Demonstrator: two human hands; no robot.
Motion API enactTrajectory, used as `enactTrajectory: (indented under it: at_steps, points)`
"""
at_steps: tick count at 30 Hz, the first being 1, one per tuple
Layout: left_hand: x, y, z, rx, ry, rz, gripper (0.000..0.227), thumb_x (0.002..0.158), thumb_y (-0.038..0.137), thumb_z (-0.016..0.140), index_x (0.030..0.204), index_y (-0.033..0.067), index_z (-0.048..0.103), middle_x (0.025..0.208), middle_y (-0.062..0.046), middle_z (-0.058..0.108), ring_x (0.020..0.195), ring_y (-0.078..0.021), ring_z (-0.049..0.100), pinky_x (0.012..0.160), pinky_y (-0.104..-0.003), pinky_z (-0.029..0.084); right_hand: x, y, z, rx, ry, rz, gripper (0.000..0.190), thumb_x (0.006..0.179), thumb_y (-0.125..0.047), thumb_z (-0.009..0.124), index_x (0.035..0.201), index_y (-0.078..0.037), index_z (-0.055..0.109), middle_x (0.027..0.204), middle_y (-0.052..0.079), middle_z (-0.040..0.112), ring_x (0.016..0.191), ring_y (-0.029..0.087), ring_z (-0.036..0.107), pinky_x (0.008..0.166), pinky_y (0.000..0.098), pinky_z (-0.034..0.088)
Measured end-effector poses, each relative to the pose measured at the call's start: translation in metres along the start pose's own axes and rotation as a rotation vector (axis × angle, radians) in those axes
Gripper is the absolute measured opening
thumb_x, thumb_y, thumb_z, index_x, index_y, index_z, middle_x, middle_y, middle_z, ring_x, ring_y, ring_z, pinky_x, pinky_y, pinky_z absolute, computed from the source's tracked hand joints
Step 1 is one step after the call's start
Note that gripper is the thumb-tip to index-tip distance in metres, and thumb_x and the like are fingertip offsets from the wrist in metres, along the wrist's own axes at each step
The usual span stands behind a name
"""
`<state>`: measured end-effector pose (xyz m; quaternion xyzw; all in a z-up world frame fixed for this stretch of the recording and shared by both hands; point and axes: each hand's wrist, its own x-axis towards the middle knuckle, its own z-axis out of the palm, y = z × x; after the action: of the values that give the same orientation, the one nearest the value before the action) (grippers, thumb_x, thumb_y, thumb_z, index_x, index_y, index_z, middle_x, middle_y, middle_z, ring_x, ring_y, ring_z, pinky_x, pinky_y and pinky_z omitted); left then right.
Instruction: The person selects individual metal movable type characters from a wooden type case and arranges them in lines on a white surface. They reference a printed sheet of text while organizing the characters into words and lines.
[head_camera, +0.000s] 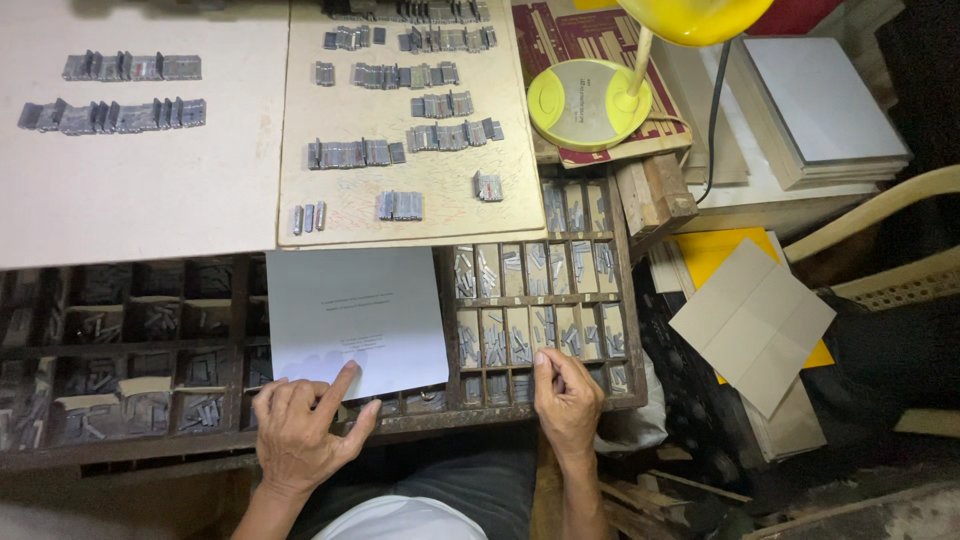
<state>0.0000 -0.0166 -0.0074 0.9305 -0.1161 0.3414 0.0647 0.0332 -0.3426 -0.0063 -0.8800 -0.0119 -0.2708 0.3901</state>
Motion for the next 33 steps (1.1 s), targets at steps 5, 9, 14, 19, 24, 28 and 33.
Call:
enactTrajectory:
  at_steps: [5,9,14,19,24,28,33]
  points:
    - [0.003,0.001,-0.003,-0.018,0.016,-0.003,0.044,0.085,0.055,0.074,0.116,0.0238,0.077,0.077,0.001,0.055,0.076,-0.021,0.055,0.089,-0.042,0.045,0.0,-0.001,0.0,-0.015,0.015,0.012,0.012,0.097,-0.015,0.067,0.096,-0.008,0.077,0.074,-0.001,0.068,0.056,0.01,0.048,0.055,0.0272,0.042]
    - [0.001,0.0,-0.001,-0.018,0.017,-0.004,0.046,0.085,0.057,0.073,0.117,0.0234,0.077,0.077,0.001,0.055,0.076,-0.0206,0.055,0.09,-0.043,0.045,0.0,-0.002,-0.001,-0.012,0.012,0.005,0.012,0.097,-0.015,0.068,0.099,-0.008,0.078,0.074,-0.001,0.068,0.056,0.009,0.049,0.053,0.0262,0.043]
    - [0.001,0.0,-0.002,-0.014,0.02,-0.009,0.046,0.085,0.056,0.073,0.117,0.0241,0.077,0.078,0.001,0.054,0.076,-0.0195,0.055,0.091,-0.042,0.046,0.0,-0.003,-0.002,-0.018,-0.006,0.033,0.013,0.097,-0.015,0.068,0.1,-0.009,0.078,0.071,-0.002,0.066,0.056,0.009,0.048,0.053,0.0269,0.041]
    - [0.0,-0.001,-0.001,-0.03,0.015,-0.009,0.046,0.085,0.056,0.074,0.117,0.0236,0.077,0.079,0.001,0.053,0.077,-0.02,0.054,0.091,-0.043,0.045,0.0,-0.003,-0.001,-0.029,0.008,0.008,0.012,0.096,-0.013,0.068,0.098,-0.007,0.078,0.071,-0.002,0.066,0.055,0.008,0.047,0.052,0.0257,0.041]
    - [0.0,0.0,0.0,-0.026,0.021,-0.014,0.046,0.085,0.057,0.073,0.116,0.0236,0.078,0.078,0.001,0.055,0.076,-0.02,0.055,0.091,-0.043,0.046,0.002,-0.006,-0.003,-0.027,-0.007,0.039,0.011,0.096,-0.014,0.069,0.097,-0.008,0.078,0.072,-0.002,0.068,0.056,0.009,0.049,0.053,0.0266,0.042]
    - [0.004,0.0,-0.003,-0.027,0.017,-0.008,0.046,0.084,0.056,0.075,0.116,0.024,0.077,0.079,0.002,0.055,0.077,-0.0205,0.055,0.091,-0.043,0.046,0.004,0.028,-0.007,0.079,-0.268,0.373,0.024,0.096,-0.028,0.067,0.111,-0.012,0.077,0.095,0.006,0.079,0.073,0.012,0.065,0.059,0.0252,0.057]
    - [0.002,-0.002,-0.001,-0.043,0.032,-0.002,0.044,0.085,0.056,0.074,0.114,0.0232,0.078,0.078,0.001,0.056,0.075,-0.0204,0.055,0.09,-0.042,0.046,0.083,-0.037,-0.044,0.413,-0.128,0.465,0.028,0.097,-0.007,0.066,0.125,-0.003,0.07,0.095,0.007,0.068,0.07,0.011,0.052,0.055,0.0195,0.047]
